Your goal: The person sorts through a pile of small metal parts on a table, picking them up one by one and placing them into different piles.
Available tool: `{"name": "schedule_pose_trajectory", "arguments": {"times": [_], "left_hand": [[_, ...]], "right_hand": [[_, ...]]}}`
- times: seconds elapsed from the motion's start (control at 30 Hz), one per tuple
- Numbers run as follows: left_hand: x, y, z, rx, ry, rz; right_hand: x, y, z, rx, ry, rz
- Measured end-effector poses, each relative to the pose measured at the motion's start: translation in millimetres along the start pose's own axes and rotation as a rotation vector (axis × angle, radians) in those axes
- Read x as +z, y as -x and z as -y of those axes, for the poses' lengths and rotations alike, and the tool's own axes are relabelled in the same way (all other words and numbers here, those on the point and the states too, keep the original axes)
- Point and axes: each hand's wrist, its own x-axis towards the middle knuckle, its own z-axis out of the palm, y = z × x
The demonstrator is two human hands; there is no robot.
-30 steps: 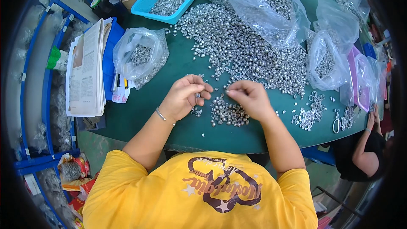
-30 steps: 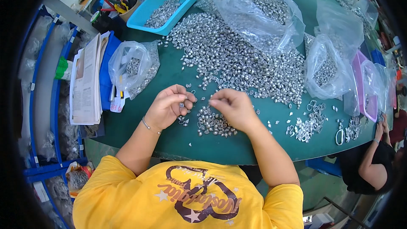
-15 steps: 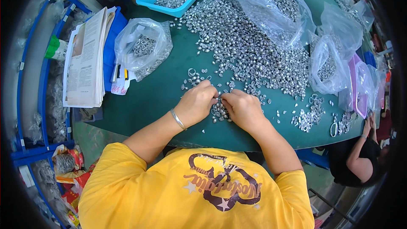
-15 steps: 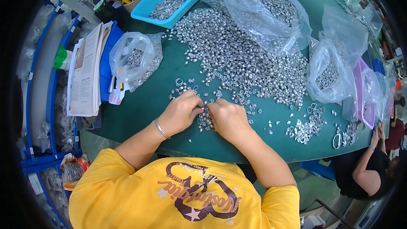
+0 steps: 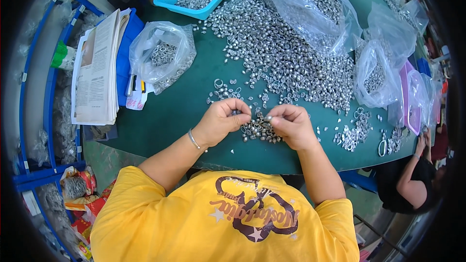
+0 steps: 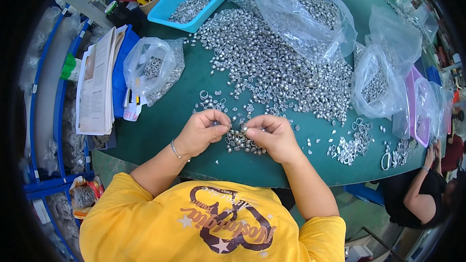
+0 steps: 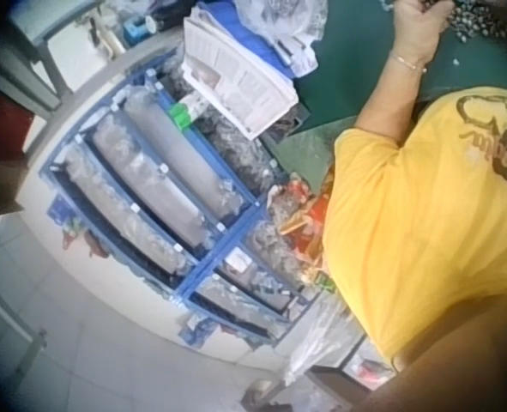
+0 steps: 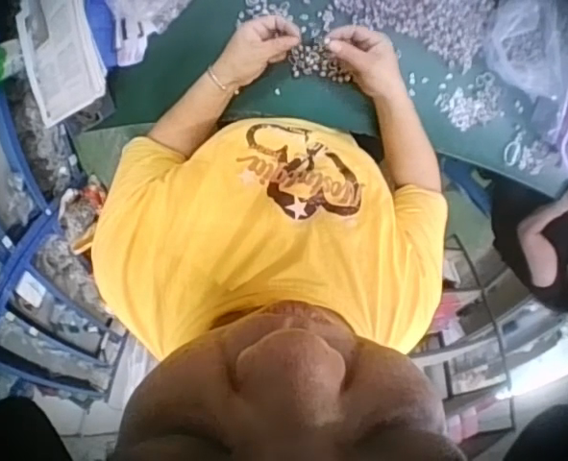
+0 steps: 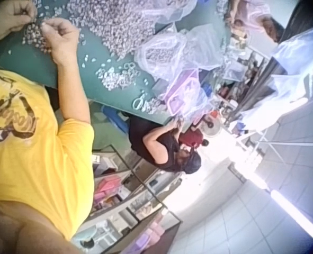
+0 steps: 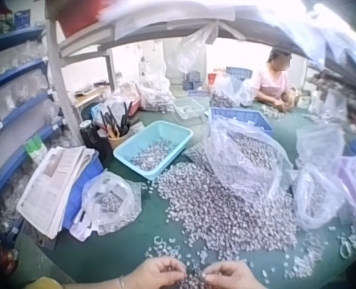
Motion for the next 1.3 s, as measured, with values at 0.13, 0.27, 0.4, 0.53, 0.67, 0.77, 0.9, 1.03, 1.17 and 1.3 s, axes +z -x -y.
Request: {"name": "schedule_pose_trajectory", "arguments": {"times": [0.13, 0.27, 0.4, 0.53, 0.67, 0.77, 0.9, 1.03, 1.17, 1.3], "left_hand": [[2, -4, -9, 0.134, -0.126, -0.195], [-1, -15, -18, 0.424, -0.652, -0.276], [5, -20, -15, 0.582, -1.174, -0.178], [11, -22, -5, 0.569, -1.329, -0.156], [10, -23, -3, 0.567, -1.298, -0.149], [7, -24, -2, 0.611, -1.253, -0.121], [12, -17, -15, 0.122, -0.661, -0.072], [3, -14, -11, -0.112, 0.195, 0.075], [6, -14, -8, -0.194, 0.396, 0.081], [6, -14, -5, -0.236, 0.492, 0.116]], "right_hand": [[-15, 0, 6, -0.108, -0.632, 0.174], [-20, -1, 18, -0.004, -0.001, -0.135], [-1, -14, 7, -0.432, 0.976, -0.170], [12, -17, 3, -0.468, 1.350, -0.106], [15, -15, 2, -0.426, 1.418, -0.120], [15, -13, 2, -0.445, 1.280, -0.106], [2, -4, 7, -0.179, 0.468, -0.127], [-9, 2, 11, -0.021, 0.068, -0.131], [-10, 3, 6, 0.010, 0.064, -0.153], [-6, 2, 0, -0.267, 0.814, -0.114]]}}
